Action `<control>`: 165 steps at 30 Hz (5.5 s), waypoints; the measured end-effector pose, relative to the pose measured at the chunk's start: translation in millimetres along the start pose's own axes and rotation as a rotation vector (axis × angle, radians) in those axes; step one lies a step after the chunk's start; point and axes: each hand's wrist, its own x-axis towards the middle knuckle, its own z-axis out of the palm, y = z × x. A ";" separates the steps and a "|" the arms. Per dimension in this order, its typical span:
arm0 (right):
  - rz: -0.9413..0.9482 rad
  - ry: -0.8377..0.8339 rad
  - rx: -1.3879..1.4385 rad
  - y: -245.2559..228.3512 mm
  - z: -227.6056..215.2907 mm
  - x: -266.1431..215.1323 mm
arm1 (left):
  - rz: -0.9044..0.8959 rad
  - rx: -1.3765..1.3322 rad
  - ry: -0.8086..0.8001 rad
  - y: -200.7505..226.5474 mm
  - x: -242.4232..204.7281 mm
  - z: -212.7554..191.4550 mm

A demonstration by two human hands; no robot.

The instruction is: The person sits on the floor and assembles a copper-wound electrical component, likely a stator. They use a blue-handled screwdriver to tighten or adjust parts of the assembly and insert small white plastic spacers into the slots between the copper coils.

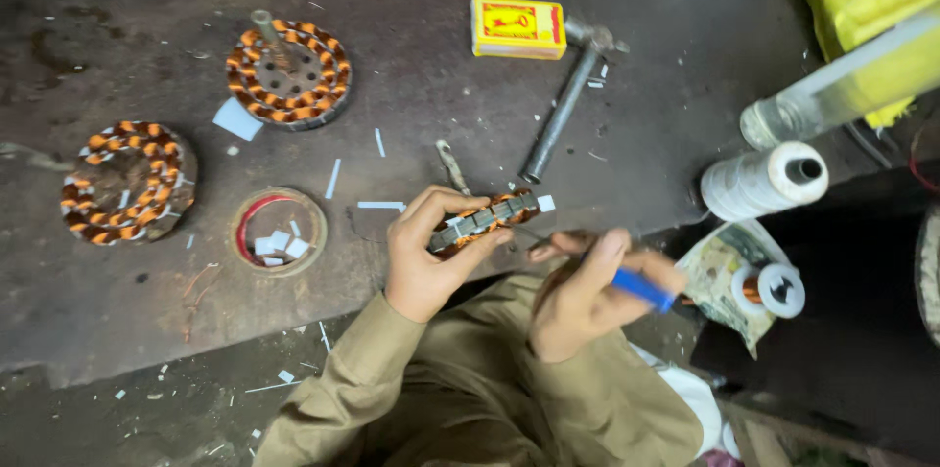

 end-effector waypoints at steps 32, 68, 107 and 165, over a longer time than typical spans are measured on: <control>1.465 -1.507 0.621 244.8 -95.9 187.5 | 0.173 -0.036 0.062 -53.1 -13.1 25.8; 0.099 -1.055 -0.174 -35.6 -27.3 99.9 | 0.095 -0.003 -0.155 -41.9 8.4 5.7; -0.224 -1.061 0.020 3.4 -51.7 74.4 | 0.125 0.020 -0.228 -25.9 21.1 5.3; 0.074 -0.927 -0.902 56.1 -62.9 101.3 | 0.193 0.023 -0.063 -41.7 1.0 -2.1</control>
